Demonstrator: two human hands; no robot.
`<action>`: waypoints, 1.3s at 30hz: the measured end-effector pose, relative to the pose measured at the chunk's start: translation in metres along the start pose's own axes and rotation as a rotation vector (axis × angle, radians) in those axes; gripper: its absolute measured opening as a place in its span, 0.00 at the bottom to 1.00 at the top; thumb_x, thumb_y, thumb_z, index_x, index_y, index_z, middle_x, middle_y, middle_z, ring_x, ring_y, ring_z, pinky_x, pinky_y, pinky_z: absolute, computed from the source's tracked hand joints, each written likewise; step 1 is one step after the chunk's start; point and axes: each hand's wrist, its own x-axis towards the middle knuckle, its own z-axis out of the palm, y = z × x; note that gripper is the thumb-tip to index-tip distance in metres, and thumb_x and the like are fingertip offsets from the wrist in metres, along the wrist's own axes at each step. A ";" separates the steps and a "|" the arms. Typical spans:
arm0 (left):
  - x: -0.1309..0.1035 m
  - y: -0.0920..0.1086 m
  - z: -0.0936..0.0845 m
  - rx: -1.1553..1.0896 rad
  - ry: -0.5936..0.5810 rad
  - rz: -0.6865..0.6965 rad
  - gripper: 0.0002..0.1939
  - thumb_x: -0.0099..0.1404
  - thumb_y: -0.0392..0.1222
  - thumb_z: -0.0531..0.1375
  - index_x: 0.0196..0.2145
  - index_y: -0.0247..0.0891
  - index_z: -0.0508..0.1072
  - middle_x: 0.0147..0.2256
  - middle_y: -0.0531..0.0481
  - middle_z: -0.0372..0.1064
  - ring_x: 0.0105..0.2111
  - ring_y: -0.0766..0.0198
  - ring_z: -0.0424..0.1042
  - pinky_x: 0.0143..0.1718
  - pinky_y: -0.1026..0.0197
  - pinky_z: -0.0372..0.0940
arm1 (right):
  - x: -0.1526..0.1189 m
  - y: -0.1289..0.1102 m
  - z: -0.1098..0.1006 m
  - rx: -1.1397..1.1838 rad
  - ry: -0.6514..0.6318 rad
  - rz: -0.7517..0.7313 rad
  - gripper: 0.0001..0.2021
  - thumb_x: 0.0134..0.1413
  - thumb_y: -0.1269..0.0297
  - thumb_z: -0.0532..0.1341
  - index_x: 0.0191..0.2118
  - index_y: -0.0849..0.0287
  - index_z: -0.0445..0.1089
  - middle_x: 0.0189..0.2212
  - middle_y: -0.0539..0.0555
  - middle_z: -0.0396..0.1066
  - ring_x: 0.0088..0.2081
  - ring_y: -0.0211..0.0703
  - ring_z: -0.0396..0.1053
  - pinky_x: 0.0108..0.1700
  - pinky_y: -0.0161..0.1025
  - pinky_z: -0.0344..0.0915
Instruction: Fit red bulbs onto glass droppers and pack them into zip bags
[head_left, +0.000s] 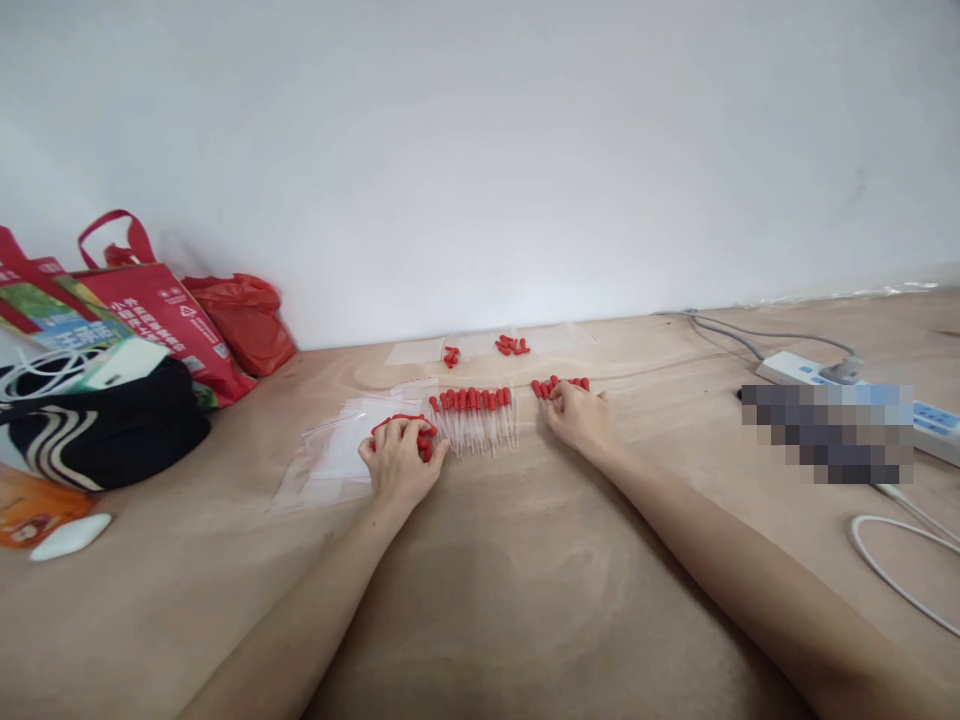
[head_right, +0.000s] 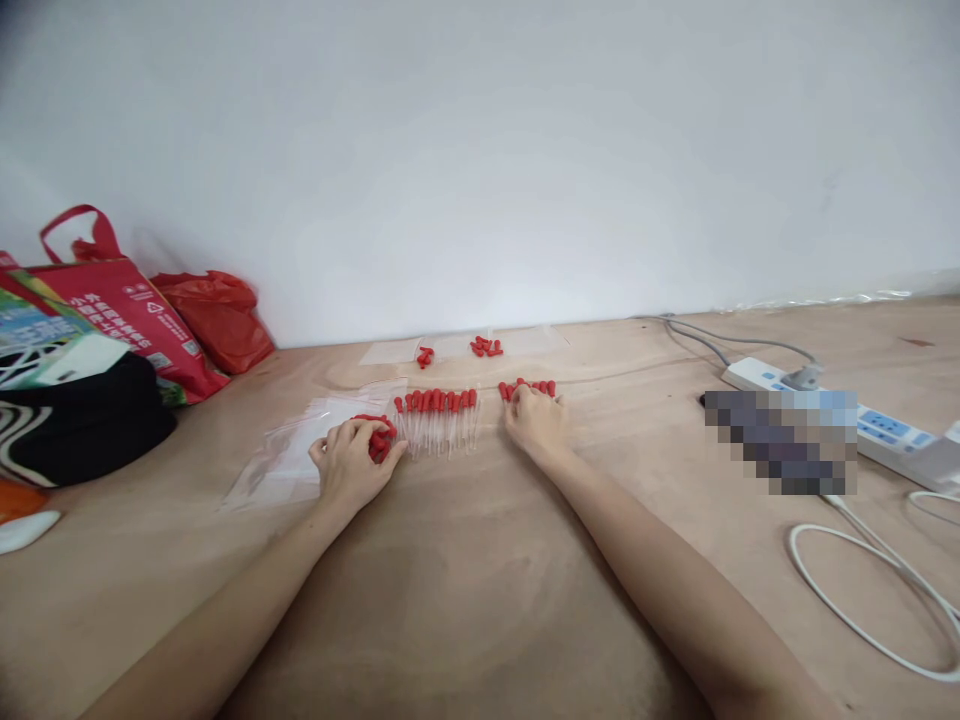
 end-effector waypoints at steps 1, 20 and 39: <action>0.000 0.000 0.000 0.004 -0.003 -0.001 0.13 0.52 0.50 0.58 0.33 0.40 0.69 0.36 0.46 0.65 0.40 0.53 0.60 0.41 0.51 0.46 | -0.001 -0.005 0.000 0.014 -0.005 -0.033 0.11 0.50 0.62 0.50 0.35 0.57 0.67 0.33 0.54 0.71 0.37 0.45 0.67 0.42 0.43 0.49; 0.007 -0.005 0.008 0.047 0.091 0.042 0.08 0.54 0.45 0.56 0.28 0.38 0.70 0.36 0.44 0.65 0.40 0.53 0.60 0.42 0.51 0.47 | -0.002 -0.048 0.005 -0.122 -0.170 -0.049 0.13 0.49 0.66 0.51 0.33 0.65 0.71 0.34 0.66 0.71 0.40 0.54 0.65 0.42 0.48 0.48; -0.015 0.038 0.008 -1.222 -0.268 -0.041 0.10 0.57 0.44 0.54 0.35 0.36 0.65 0.29 0.49 0.70 0.31 0.63 0.72 0.34 0.60 0.68 | -0.056 0.022 0.000 0.154 0.169 -0.655 0.14 0.56 0.72 0.45 0.42 0.61 0.65 0.33 0.55 0.70 0.33 0.39 0.64 0.38 0.38 0.47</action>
